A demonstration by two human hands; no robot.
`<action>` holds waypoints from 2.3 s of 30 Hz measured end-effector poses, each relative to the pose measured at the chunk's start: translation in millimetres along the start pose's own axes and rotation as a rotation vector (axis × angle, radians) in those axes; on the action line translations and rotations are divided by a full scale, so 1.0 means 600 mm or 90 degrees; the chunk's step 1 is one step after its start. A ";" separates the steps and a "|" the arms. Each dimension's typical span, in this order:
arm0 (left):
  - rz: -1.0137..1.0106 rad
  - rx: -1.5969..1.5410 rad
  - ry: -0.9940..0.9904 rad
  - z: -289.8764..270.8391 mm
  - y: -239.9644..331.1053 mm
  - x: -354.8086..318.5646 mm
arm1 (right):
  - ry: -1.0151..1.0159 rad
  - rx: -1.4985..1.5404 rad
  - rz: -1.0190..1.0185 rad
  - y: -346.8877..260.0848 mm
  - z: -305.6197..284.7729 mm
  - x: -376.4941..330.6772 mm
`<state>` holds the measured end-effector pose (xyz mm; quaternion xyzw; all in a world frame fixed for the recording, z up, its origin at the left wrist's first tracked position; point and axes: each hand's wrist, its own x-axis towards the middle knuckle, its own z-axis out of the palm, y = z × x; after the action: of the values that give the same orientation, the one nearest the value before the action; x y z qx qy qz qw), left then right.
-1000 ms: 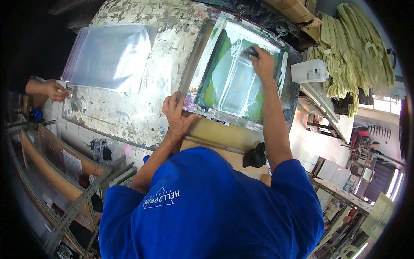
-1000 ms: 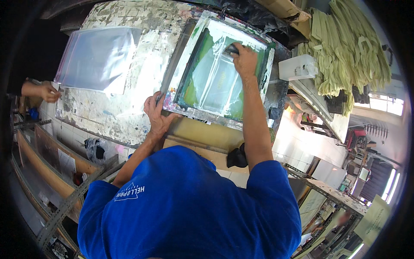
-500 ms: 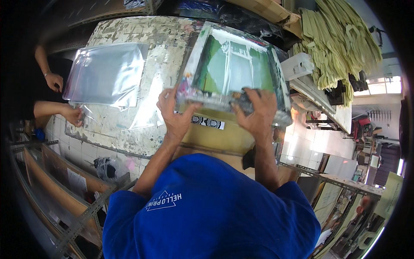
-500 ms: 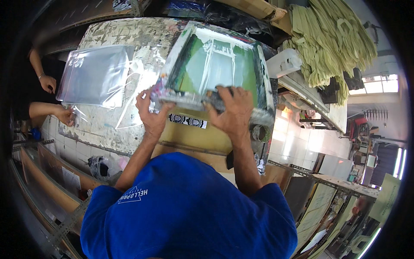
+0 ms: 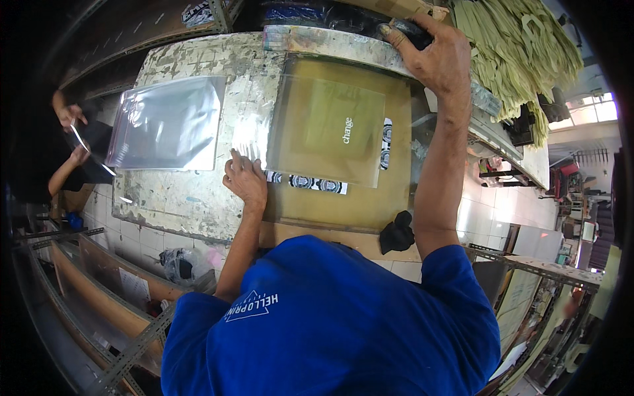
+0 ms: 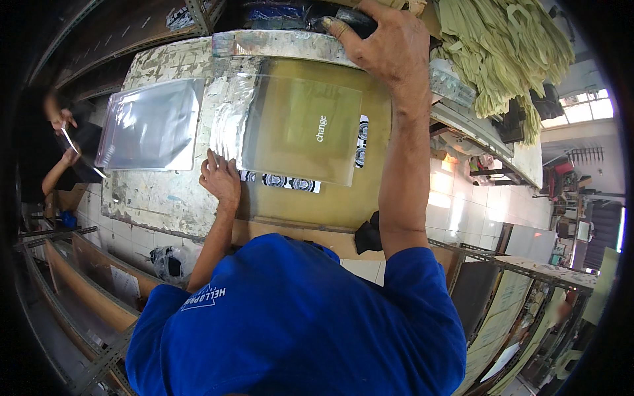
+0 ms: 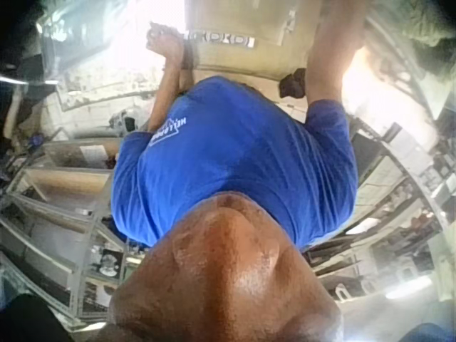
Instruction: The person performs manual screen printing on plastic sheets, applying white ink with a squeegee across a screen and then placing the printed sheets onto a drying rack.
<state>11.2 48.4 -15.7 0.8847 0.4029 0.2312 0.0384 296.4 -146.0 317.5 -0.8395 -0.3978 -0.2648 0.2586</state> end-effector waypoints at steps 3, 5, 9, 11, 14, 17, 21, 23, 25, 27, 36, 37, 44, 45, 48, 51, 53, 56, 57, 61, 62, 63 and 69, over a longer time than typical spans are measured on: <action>0.040 -0.052 0.035 0.009 0.004 -0.001 | -0.017 0.012 0.013 0.008 -0.004 0.003; 0.053 -0.075 0.036 0.006 0.009 0.002 | -0.024 0.016 0.015 0.007 -0.005 0.006; 0.051 -0.217 0.097 -0.037 0.053 0.048 | -0.028 0.066 0.036 -0.031 -0.019 0.013; 0.067 -0.266 0.137 -0.079 0.090 0.089 | -0.024 0.102 0.049 -0.040 -0.025 0.015; 0.066 -0.370 0.163 -0.123 0.124 0.141 | -0.017 0.114 0.042 -0.042 -0.026 0.018; 0.031 -0.411 0.151 -0.150 0.131 0.185 | -0.011 0.094 0.030 -0.041 -0.028 0.019; -0.032 -0.490 0.157 -0.167 0.086 0.230 | -0.019 0.105 0.043 -0.044 -0.029 0.018; -0.102 -0.548 0.154 -0.148 0.021 0.248 | -0.022 0.108 0.043 -0.043 -0.029 0.018; -0.166 -0.511 0.115 -0.148 -0.045 0.261 | -0.013 0.093 0.018 -0.036 -0.027 0.017; -0.224 -0.527 0.149 -0.159 -0.108 0.264 | -0.002 0.088 0.003 -0.037 -0.026 0.017; -0.364 -0.444 0.268 -0.136 -0.472 0.250 | 0.019 0.120 -0.034 -0.031 -0.017 0.016; -0.373 -0.442 0.294 -0.129 -0.511 0.247 | 0.014 0.129 -0.030 -0.029 -0.016 0.015; -0.472 -0.185 0.271 -0.141 -0.618 0.234 | -0.001 0.132 0.019 -0.035 -0.012 0.012; -0.480 -0.067 0.296 -0.137 -0.619 0.229 | -0.010 0.128 0.033 -0.038 -0.014 0.011; -0.472 0.331 0.333 -0.116 -0.588 0.228 | -0.025 0.182 0.038 -0.040 -0.013 0.011; -0.251 0.110 0.364 -0.099 -0.480 0.239 | -0.024 0.168 0.088 -0.041 -0.008 0.005; 0.002 -0.016 0.339 -0.095 -0.374 0.215 | -0.043 0.149 0.120 -0.065 -0.018 0.006; -0.084 -0.529 0.130 -0.084 -0.153 0.168 | -0.079 0.088 0.115 -0.045 -0.012 -0.006; -0.132 -0.626 0.019 -0.089 -0.087 0.158 | -0.051 0.056 0.084 -0.031 -0.008 -0.017; -0.055 -1.036 -0.158 -0.161 0.129 0.120 | 0.013 0.012 -0.001 -0.029 0.009 -0.093; -0.007 -1.112 -0.170 -0.171 0.156 0.112 | 0.018 -0.014 -0.034 -0.031 0.015 -0.118; 0.043 -1.186 -0.186 -0.179 0.174 0.105 | 0.008 -0.005 -0.039 -0.036 0.022 -0.146; -0.133 -1.004 -0.266 -0.158 0.144 0.047 | -0.065 0.054 0.039 -0.058 0.059 -0.263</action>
<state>45.8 -0.2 101.3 0.5806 0.1870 0.2720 0.7442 191.2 -188.0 197.1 -0.8519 -0.3957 -0.1965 0.2813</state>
